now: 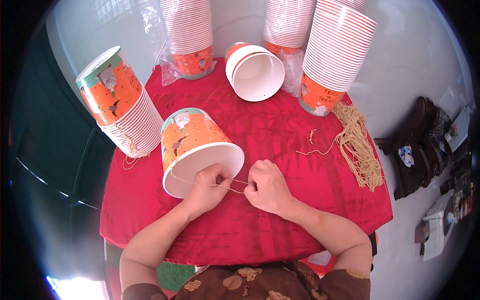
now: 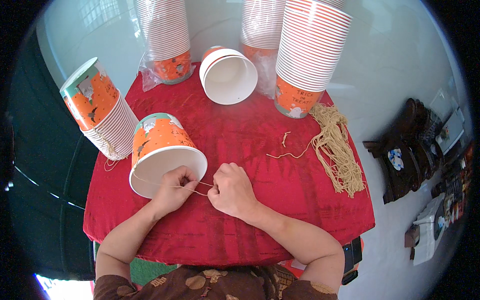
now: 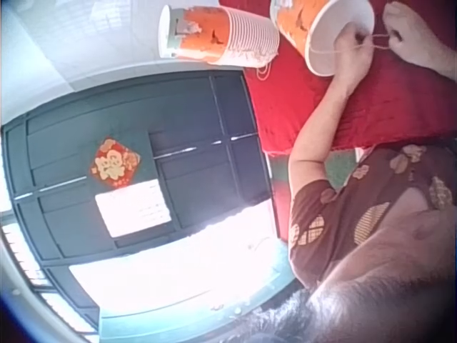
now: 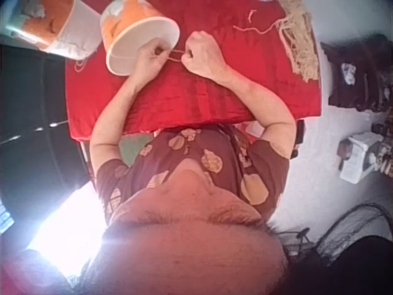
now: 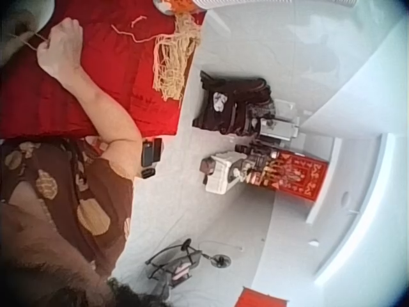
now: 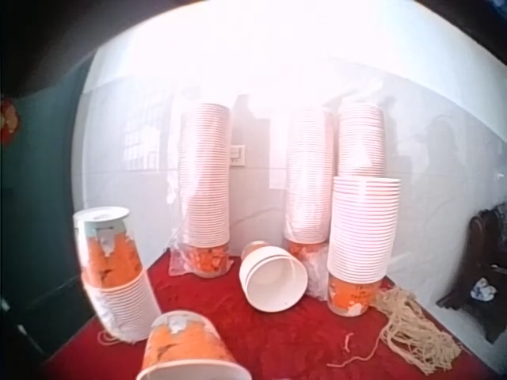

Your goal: Thread and tie strings through pre-punched holes in paper buckets to create handles.

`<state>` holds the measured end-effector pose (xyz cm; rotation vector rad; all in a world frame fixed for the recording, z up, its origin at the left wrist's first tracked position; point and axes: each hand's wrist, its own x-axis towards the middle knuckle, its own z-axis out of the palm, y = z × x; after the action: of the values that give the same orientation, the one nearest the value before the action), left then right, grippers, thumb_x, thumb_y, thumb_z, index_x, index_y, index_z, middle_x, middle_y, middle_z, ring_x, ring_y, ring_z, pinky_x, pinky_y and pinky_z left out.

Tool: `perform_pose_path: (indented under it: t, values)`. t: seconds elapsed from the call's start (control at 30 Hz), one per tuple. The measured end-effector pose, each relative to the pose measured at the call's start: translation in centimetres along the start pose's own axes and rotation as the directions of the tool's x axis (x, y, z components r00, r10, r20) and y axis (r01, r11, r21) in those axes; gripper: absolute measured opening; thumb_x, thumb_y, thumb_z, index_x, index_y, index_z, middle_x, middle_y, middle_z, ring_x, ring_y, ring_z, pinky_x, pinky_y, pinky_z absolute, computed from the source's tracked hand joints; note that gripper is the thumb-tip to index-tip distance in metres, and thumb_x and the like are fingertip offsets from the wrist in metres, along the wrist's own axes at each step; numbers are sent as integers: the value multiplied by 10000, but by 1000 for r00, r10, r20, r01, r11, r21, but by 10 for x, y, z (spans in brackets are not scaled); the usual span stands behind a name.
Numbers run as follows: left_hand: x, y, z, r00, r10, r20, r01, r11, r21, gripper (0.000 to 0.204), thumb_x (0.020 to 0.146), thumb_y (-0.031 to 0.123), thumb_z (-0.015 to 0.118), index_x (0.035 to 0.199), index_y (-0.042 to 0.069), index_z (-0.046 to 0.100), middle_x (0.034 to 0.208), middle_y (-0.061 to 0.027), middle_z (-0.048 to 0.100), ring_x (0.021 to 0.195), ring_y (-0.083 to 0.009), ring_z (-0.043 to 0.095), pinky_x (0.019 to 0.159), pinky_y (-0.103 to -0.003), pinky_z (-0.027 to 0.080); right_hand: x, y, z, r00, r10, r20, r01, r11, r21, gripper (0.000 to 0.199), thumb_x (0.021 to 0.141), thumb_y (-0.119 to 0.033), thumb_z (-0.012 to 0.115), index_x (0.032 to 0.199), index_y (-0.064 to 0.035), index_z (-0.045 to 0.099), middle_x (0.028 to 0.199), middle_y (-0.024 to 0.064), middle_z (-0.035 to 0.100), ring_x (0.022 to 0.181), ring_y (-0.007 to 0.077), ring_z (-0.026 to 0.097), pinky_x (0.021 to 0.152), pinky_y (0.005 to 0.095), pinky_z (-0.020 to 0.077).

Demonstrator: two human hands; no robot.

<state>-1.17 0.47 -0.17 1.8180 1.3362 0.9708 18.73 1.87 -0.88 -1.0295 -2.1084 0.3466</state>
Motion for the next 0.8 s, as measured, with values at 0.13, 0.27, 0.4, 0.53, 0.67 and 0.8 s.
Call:
perform_pose_path:
  t: [0.13, 0.27, 0.4, 0.53, 0.67, 0.8]
  values:
    - [0, -1, 0, 999, -39, 0, 39, 999, -37, 33, 833, 8, 649, 843, 0, 619, 769, -77, 642, 720, -153, 613, 651, -308, 501, 4, -8, -2, 989, 133, -59, -116, 967, 225, 75, 789, -3, 625, 821, 8, 558, 762, 93, 587, 640, 180, 572, 569, 310, 465]
    - [0, -3, 5, 999, -53, 5, 53, 993, -108, 22, 836, 12, 653, 844, -3, 638, 770, -73, 649, 711, -142, 610, 646, -296, 501, 4, -20, -2, 955, 295, 30, -280, 862, 423, 100, 863, -36, 616, 916, 12, 546, 756, 76, 617, 573, 102, 558, 507, 264, 448]
    - [-1, 2, 5, 999, -42, 3, 42, 993, -108, 22, 836, 10, 650, 839, -3, 633, 765, -71, 649, 700, -144, 611, 635, -294, 501, 1, -24, 6, 941, 308, 136, -336, 821, 462, 123, 876, -7, 586, 979, 18, 524, 801, 147, 653, 681, 196, 655, 580, 316, 514]
    - [0, -3, 6, 1000, 3, 14, -1, 993, -115, 20, 838, 4, 645, 838, -5, 627, 761, -72, 646, 692, -137, 607, 621, -293, 502, -2, -21, 14, 958, 267, 104, -284, 850, 444, 139, 892, 7, 581, 1021, 16, 527, 801, 101, 659, 721, 127, 656, 605, 276, 526]
    - [2, -5, 4, 999, 32, 24, -28, 988, -152, 28, 854, 10, 636, 849, -13, 620, 754, -56, 637, 687, -112, 601, 609, -283, 504, -2, -17, 19, 963, 247, 111, -270, 859, 434, 144, 883, 27, 579, 1020, 18, 536, 808, 136, 666, 762, 182, 684, 643, 309, 543]
    - [3, -4, 1, 993, -95, 64, 108, 964, -243, 51, 880, 28, 624, 866, -20, 612, 768, -41, 631, 683, -95, 600, 599, -259, 511, -2, -14, 19, 997, 73, 21, -76, 963, 257, 142, 839, 51, 583, 976, 19, 563, 833, 181, 641, 760, 303, 678, 640, 366, 541]
